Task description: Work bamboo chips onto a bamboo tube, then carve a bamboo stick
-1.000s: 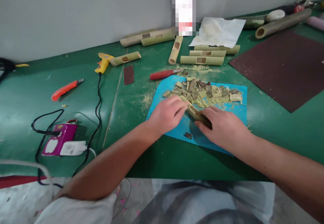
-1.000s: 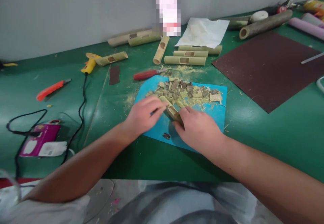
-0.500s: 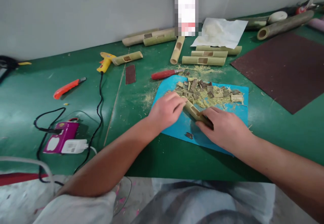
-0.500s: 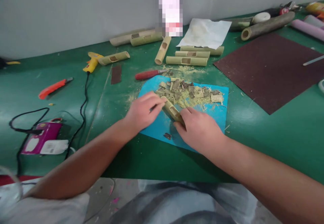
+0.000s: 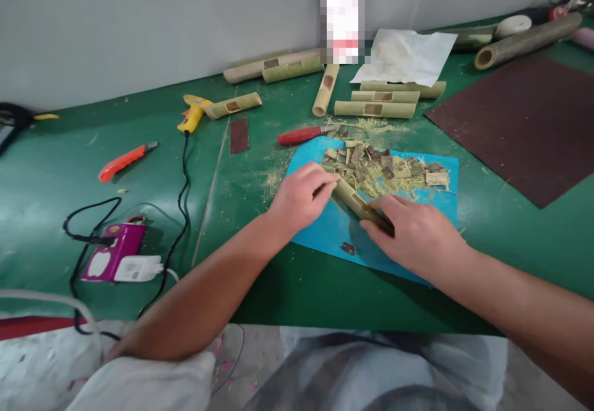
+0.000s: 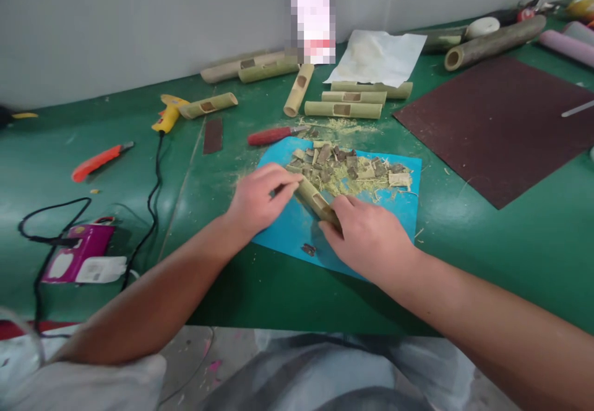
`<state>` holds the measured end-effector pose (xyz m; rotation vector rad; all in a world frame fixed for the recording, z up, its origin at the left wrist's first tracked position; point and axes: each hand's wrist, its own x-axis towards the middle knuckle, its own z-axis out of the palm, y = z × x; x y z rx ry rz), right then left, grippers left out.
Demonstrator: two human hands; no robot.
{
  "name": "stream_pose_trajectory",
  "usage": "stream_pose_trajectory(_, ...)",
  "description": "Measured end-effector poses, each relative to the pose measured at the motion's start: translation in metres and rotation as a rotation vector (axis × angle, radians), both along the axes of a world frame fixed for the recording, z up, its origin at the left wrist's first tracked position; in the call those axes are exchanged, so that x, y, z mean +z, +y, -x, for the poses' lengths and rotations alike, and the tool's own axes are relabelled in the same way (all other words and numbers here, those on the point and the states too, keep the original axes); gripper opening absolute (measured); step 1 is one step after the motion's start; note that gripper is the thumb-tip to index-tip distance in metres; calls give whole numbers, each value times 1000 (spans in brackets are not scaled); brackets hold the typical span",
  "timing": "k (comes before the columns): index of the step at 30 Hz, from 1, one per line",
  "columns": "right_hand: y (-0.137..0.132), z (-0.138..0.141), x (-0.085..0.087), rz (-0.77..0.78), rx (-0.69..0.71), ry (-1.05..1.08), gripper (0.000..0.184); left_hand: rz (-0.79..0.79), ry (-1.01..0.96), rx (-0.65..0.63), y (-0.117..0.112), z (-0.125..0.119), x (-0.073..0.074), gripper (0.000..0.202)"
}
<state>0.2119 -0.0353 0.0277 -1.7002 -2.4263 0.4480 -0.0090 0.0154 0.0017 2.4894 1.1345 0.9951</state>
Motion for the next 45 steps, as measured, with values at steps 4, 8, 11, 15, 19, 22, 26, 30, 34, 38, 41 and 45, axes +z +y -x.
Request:
stream_pose_trajectory(4,0,0,2,-70,67,-70,28,-18,54,-4,-2,-1,-1,17)
stream_pose_trajectory(8,-1,0,1,-102,72,-81,29,-46,54,-12,-2,0,-2,16)
stream_pose_trajectory(11,-3,-2,1,-121,58,-39,24,-57,37,21,0,3,-2,15)
stream_pose_trajectory(15,-6,-7,4,-160,16,-44,25,-92,-7,70,1,6,1,14)
stream_pose_trajectory(19,-7,-8,6,-121,36,-99,18,-109,-47,68,0,7,3,14)
stream_pose_trajectory(22,-7,-6,6,-83,47,-118,16,-105,-66,77,0,7,3,14)
stream_pose_trajectory(26,-8,-5,5,-94,58,-122,16,-86,-97,80,1,7,3,13)
stream_pose_trajectory(30,-10,-6,6,-103,75,-136,15,-91,-120,73,1,7,4,12)
stream_pose_trajectory(34,-10,-7,4,-106,87,-134,15,-89,-121,75,1,7,4,13)
stream_pose_trajectory(38,-5,-4,1,-159,34,-54,16,-111,-143,90,-1,5,5,13)
stream_pose_trajectory(41,0,1,-1,-168,-7,-11,16,-94,-160,100,-2,2,7,14)
stream_pose_trajectory(45,5,5,0,-107,-12,-22,15,-90,-161,105,1,0,6,14)
